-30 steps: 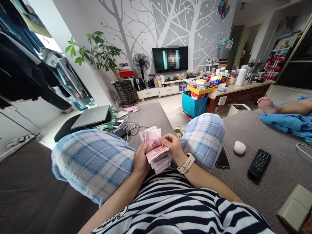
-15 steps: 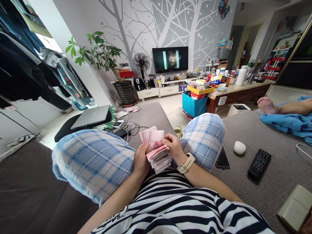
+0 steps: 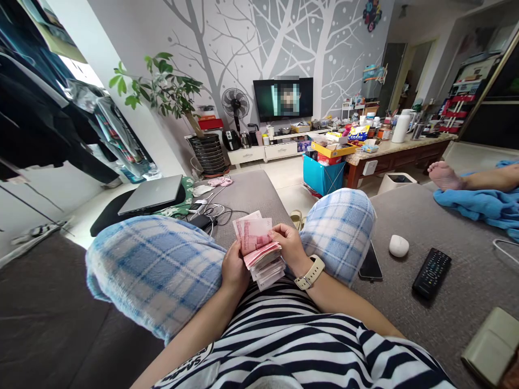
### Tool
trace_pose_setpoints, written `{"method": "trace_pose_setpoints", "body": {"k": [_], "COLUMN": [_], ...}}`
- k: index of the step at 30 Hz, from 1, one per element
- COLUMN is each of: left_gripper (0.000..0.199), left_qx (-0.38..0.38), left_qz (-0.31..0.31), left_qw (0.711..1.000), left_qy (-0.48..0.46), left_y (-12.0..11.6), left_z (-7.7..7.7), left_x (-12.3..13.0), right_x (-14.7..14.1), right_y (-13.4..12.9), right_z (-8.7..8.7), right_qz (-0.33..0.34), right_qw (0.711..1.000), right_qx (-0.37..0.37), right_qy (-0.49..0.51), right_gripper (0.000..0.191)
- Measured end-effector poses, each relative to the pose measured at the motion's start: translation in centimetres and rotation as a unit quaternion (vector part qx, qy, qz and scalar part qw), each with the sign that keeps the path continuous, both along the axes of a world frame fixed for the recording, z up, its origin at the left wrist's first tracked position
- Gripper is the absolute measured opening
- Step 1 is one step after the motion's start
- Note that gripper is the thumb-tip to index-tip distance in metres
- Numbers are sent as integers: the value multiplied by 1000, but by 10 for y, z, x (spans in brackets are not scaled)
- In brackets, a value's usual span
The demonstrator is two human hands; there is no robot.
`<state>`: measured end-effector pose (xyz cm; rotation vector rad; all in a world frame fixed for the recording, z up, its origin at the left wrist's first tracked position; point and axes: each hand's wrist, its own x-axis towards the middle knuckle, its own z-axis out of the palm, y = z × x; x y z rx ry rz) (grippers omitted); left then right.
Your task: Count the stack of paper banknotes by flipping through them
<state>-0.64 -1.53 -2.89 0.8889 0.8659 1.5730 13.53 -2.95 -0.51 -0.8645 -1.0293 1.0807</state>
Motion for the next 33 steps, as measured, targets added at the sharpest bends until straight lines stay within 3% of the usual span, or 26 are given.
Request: {"method": "trace_pose_setpoints", "body": {"k": [11, 33], "left_gripper": [29, 28], "left_qx": [-9, 2], "left_qz": [21, 12], "left_qw": [1000, 999], "left_qy": [15, 31], "left_y": [-5, -4], "left_z": [8, 5], "left_x": [1, 0], "right_x": [0, -1], "right_y": [0, -3], "right_z": [0, 3], "right_qz": [1, 6], "right_qw": [1000, 1000], "right_qx": [0, 1], "right_qy": [-8, 0], "right_gripper": [25, 26]}}
